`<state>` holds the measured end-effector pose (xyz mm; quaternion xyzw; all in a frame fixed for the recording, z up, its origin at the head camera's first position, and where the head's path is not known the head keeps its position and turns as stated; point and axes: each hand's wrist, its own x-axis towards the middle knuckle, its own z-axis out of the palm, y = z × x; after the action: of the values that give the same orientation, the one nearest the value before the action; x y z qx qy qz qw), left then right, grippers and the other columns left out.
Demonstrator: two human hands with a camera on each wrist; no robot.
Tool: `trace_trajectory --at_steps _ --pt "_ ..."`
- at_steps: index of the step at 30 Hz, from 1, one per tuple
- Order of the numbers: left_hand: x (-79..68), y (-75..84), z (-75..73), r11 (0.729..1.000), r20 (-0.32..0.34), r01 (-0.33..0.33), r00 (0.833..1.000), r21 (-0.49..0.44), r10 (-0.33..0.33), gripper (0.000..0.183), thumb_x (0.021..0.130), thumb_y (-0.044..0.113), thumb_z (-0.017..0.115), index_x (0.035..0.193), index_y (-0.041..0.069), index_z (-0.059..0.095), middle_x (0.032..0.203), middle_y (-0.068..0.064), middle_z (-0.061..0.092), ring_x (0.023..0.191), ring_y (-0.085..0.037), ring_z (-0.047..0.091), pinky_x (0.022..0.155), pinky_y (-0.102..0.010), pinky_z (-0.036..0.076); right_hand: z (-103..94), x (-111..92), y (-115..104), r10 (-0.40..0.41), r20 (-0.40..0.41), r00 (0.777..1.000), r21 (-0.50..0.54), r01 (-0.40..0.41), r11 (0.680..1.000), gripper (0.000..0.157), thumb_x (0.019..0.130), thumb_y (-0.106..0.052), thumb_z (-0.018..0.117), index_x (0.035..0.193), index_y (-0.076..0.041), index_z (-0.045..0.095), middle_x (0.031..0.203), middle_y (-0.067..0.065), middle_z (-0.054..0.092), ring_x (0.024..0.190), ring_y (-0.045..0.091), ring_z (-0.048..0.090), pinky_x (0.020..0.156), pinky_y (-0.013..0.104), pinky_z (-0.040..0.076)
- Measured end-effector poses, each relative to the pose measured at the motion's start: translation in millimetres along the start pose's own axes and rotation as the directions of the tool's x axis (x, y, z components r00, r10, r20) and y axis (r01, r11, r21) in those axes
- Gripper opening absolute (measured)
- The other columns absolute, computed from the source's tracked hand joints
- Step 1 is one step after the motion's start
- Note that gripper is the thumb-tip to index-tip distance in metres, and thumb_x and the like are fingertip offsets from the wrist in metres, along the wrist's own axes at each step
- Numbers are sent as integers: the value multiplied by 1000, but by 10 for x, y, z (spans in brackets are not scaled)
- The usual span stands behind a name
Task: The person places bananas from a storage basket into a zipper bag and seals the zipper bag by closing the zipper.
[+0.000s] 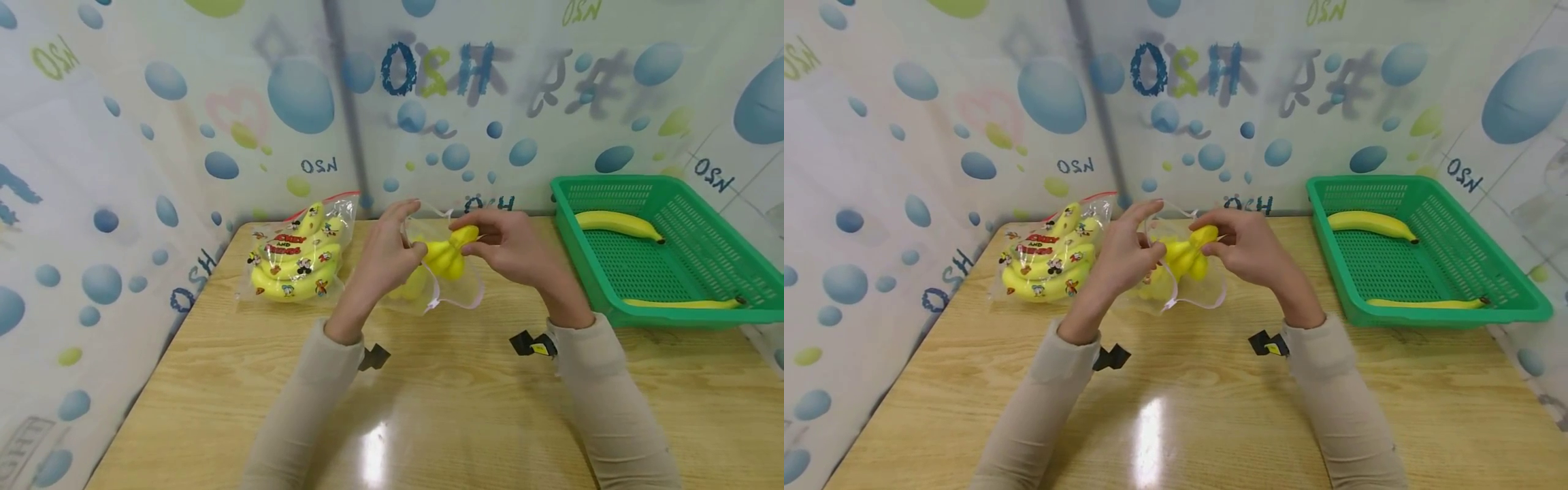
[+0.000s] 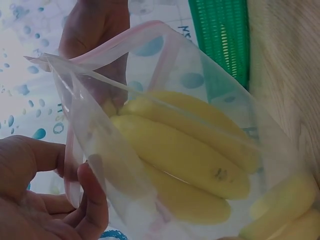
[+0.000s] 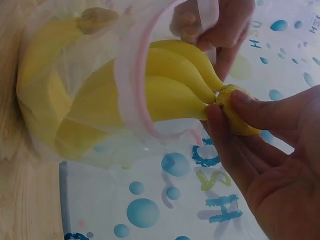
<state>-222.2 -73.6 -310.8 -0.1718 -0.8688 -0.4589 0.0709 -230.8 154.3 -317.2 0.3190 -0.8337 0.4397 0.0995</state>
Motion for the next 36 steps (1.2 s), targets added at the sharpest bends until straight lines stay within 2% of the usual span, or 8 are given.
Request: trace_trajectory --at_steps 5,10,15,23,31,36 --pt "5 -4 6 1000 -6 -8 1000 7 8 68 88 -6 61 154 6 46 163 -9 41 55 -17 51 49 -22 41 91 29 -11 -31 -21 999 -74 29 997 29 90 2 75 118 -3 75 116 13 76 97 26 73 81 39 64" --pt "6 0 7 1000 -9 -12 1000 9 12 68 88 -7 62 153 7 47 162 -9 42 54 -17 50 49 -22 41 168 39 -29 -53 -31 998 -107 50 993 31 89 5 75 119 -3 76 117 14 77 98 28 73 79 43 64" --pt "6 6 10 1000 -9 -20 1000 8 20 68 88 -7 63 153 6 47 162 -9 42 52 -17 50 48 -22 41 231 51 -39 -83 -59 995 -140 74 987 35 87 7 76 121 -2 74 120 15 76 100 29 74 79 41 64" --pt "-5 26 -15 1000 -26 -26 999 -6 25 70 87 -8 61 154 6 47 161 -8 43 52 -17 50 47 -23 41 289 64 -48 -134 -159 978 -131 114 985 36 83 10 78 117 1 75 115 15 76 101 28 74 77 39 64" --pt "0 39 6 999 -24 -43 999 7 44 66 88 -7 62 151 4 49 160 -7 44 52 -16 49 49 -23 42 454 96 -20 -157 -103 982 -168 138 976 30 84 7 79 113 -2 76 110 13 77 92 24 75 74 36 64" --pt "-4 45 23 998 -11 -55 998 -2 55 67 86 -7 62 151 4 49 159 -8 45 55 -14 50 52 -23 43 580 115 -14 -123 -58 991 -162 112 980 28 86 6 77 112 -2 72 107 12 76 93 25 75 75 36 64"
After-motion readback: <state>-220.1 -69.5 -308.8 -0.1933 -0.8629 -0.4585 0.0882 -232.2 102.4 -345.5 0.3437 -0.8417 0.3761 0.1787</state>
